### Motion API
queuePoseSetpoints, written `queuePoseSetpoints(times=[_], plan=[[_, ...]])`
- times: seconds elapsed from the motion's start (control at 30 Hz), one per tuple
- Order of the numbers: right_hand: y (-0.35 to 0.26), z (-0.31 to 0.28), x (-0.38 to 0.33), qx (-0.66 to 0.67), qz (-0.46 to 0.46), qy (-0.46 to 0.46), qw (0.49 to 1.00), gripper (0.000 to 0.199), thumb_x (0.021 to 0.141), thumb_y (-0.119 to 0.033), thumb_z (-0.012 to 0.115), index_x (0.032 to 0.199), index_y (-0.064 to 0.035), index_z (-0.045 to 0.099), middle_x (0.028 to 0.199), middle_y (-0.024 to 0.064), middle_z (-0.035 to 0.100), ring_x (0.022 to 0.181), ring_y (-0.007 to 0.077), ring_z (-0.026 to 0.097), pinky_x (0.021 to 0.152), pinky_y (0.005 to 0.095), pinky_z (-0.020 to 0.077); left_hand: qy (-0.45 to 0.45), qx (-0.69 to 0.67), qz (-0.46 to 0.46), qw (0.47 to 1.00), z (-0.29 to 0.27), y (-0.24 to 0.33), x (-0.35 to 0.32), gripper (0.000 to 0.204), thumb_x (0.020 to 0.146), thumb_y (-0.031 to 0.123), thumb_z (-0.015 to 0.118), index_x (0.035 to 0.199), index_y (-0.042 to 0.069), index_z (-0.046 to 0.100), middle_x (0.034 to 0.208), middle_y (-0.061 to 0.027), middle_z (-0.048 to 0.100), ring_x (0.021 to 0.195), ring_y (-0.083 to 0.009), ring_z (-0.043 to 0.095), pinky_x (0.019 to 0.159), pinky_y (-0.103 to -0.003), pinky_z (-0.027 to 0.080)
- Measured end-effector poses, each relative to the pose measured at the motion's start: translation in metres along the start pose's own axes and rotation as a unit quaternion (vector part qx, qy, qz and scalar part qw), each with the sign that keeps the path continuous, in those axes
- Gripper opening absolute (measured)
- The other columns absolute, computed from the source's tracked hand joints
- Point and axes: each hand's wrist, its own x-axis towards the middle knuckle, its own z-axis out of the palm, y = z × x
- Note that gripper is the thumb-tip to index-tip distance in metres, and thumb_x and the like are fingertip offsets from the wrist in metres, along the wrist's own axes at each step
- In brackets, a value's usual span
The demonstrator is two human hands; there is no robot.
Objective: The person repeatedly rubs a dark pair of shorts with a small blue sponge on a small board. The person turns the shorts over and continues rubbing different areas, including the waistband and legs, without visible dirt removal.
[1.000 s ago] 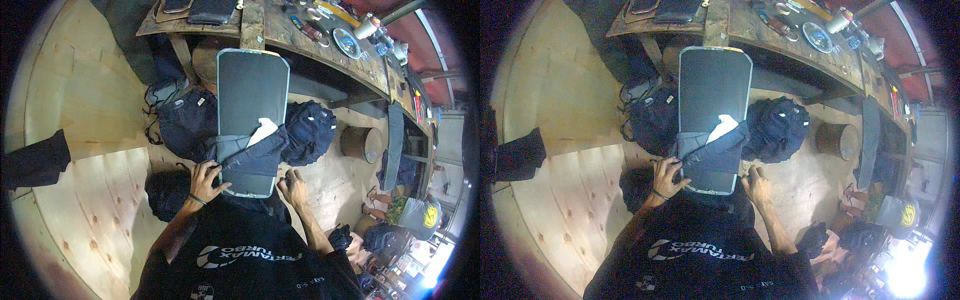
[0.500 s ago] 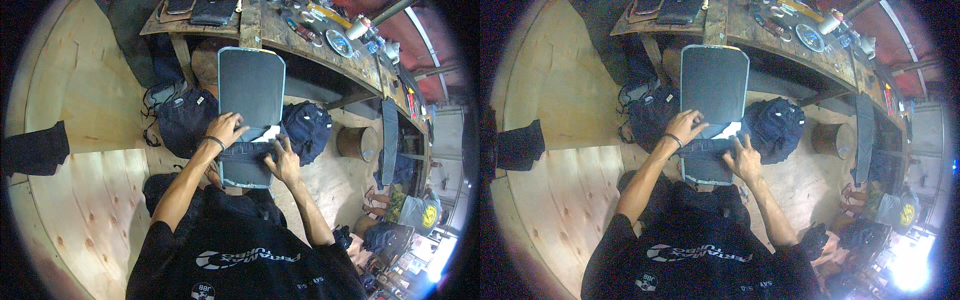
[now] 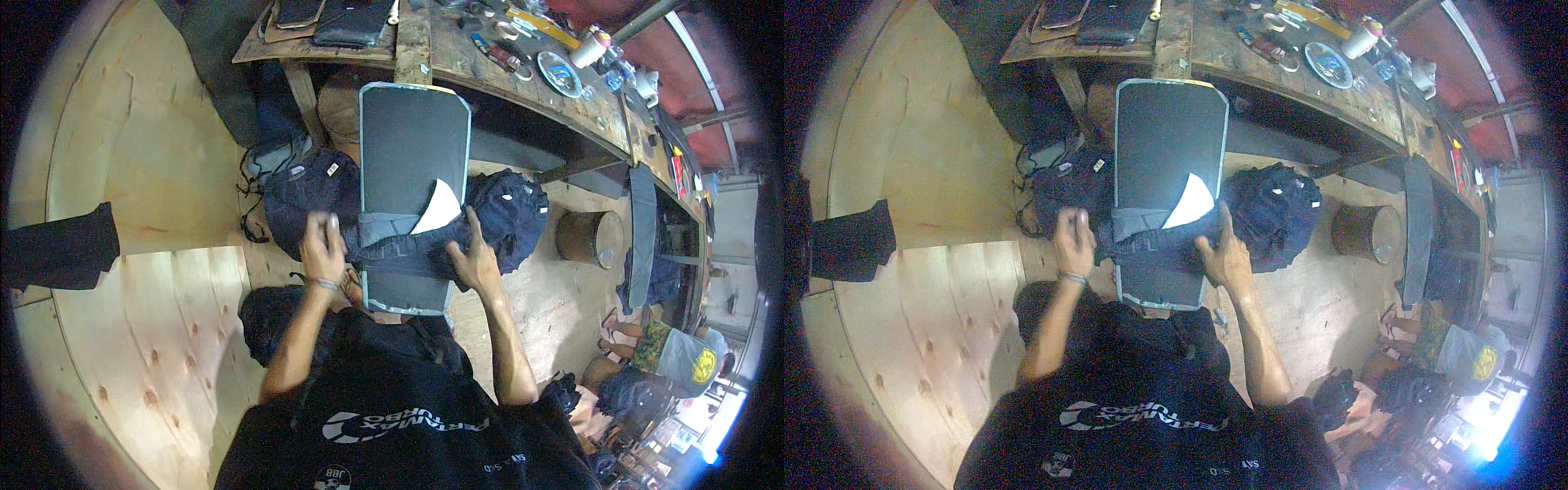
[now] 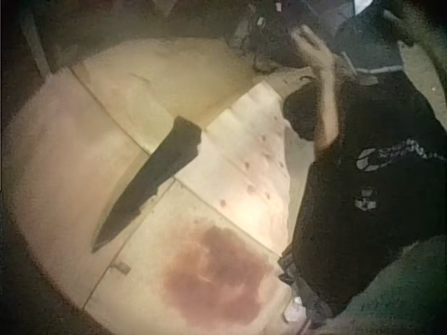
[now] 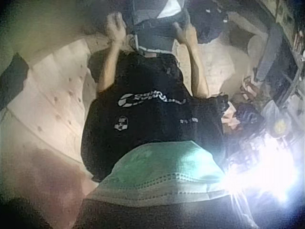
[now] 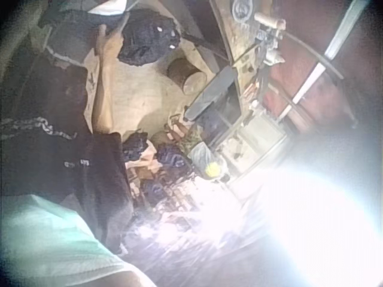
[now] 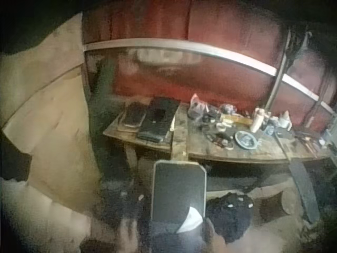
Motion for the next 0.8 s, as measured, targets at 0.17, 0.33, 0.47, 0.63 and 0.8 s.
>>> queuePoseSetpoints(times=[0.17,0.33,0.47,0.63,0.8], plan=[[-0.013,-0.004,0.03,0.066,0.013,0.026,0.997,0.08,0.097,-0.033,0.068,0.167,-0.0067,0.041,0.137,0.0374,0.068,0.131,0.0464,0.067,0.109,0.0491,0.0541,-0.097,0.134,0.229,0.959,0.06,-0.024,-0.098,0.055,0.107,0.03,0.067,0.147,-0.005,0.053,0.149,-0.0293,0.062,0.14,-0.0412,0.059,0.124,-0.058,0.035],[-0.013,-0.002,0.079,0.157,0.019,0.042,0.987,0.068,0.105,-0.034,0.061,0.16,0.0043,0.049,0.136,0.0273,0.072,0.125,0.032,0.07,0.111,0.0377,0.0504,-0.189,0.376,0.161,0.893,0.114,0.014,-0.018,0.103,0.105,0.061,0.052,0.17,-0.011,0.015,0.181,-0.028,0.011,0.169,-0.0388,0.009,0.134,-0.064,0.002],[-0.004,-0.001,0.143,0.331,0.008,0.068,0.941,0.064,0.111,-0.035,0.052,0.159,0.0068,0.051,0.137,0.0232,0.071,0.127,0.0271,0.066,0.111,0.0372,0.0487,-0.127,0.384,0.317,0.858,0.139,0.042,0.103,0.116,0.095,0.063,0.066,0.172,-0.006,0.012,0.183,-0.0222,0.01,0.17,-0.0344,0.011,0.134,-0.064,0.002],[0.015,0.0,0.228,0.398,0.005,0.069,0.915,0.063,0.109,-0.04,0.053,0.15,0.0074,0.059,0.145,0.0249,0.066,0.136,0.0344,0.062,0.115,0.0426,0.046,-0.193,0.39,0.34,0.833,0.151,0.043,0.159,0.135,0.081,0.071,0.077,0.174,0.0,0.01,0.182,-0.0244,0.005,0.17,-0.0365,0.007,0.132,-0.07,0.0],[0.021,-0.002,0.251,0.454,0.067,0.055,0.887,0.063,0.11,-0.04,0.053,0.152,0.006,0.059,0.149,0.023,0.065,0.139,0.0348,0.061,0.115,0.0405,0.0466,-0.175,0.349,0.451,0.803,0.137,0.042,0.148,0.115,0.08,0.07,0.081,0.173,0.024,0.031,0.182,-0.0221,0.011,0.169,-0.0401,0.01,0.127,-0.079,0.001]])
